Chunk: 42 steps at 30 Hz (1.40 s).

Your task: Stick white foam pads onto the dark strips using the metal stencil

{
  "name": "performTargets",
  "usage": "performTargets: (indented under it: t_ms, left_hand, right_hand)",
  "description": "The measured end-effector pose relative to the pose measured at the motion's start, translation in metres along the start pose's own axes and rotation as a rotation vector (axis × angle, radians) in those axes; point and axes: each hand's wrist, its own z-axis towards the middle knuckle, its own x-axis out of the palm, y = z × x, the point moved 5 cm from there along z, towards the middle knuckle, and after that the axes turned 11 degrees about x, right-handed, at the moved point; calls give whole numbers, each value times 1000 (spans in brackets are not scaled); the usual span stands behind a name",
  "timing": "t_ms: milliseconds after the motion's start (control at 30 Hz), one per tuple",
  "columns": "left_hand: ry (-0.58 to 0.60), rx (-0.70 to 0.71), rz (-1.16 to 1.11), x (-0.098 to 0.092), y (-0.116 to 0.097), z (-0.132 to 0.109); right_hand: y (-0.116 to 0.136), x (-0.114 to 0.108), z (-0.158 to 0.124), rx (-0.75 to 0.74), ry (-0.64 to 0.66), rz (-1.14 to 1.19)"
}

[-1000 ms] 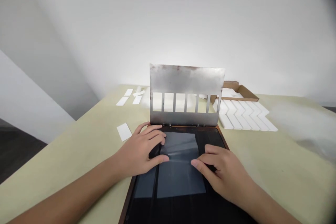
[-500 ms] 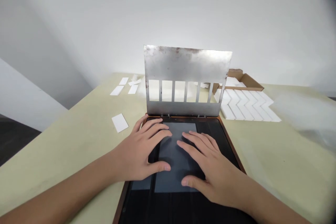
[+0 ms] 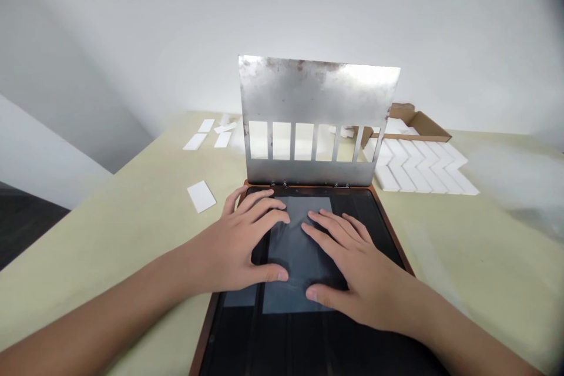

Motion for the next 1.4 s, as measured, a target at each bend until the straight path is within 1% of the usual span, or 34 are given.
performTargets:
  t_ms: [267,400,567,667,833,933,1100,1267,1400]
  left_hand:
    - [36,-3,12,-3,3,-4]
    - [39,17,34,-5,1,-5]
    - [-8,50,84,-8,-1,-4]
    - [-35,43,98,-8,2,-4]
    - [-45,29,108,-8,6,-5]
    - [-54,20,116,-8,7,-5]
    - [-64,-2,133,-7,10,-5]
    - [-64,-15,139,-7,11,-4]
    - [-73,-22,141,-8,11,-4]
  right_hand:
    - [-5,-1,-2,-23,-3,8]
    - [-5,-2,-5,-31,-15,2]
    - [-5,-4,-7,-27,-28,29]
    - [-4,-5,-7,-26,-33,41]
    - [-6,-5,-5,-2,-41,48]
    - [-6,-7,-4,-2,-75,53]
    - [-8,-16,-3,7,-174,9]
    - [-15,-20,-4,23,-188,-78]
    - [-18,-20,-3,33,-190,-82]
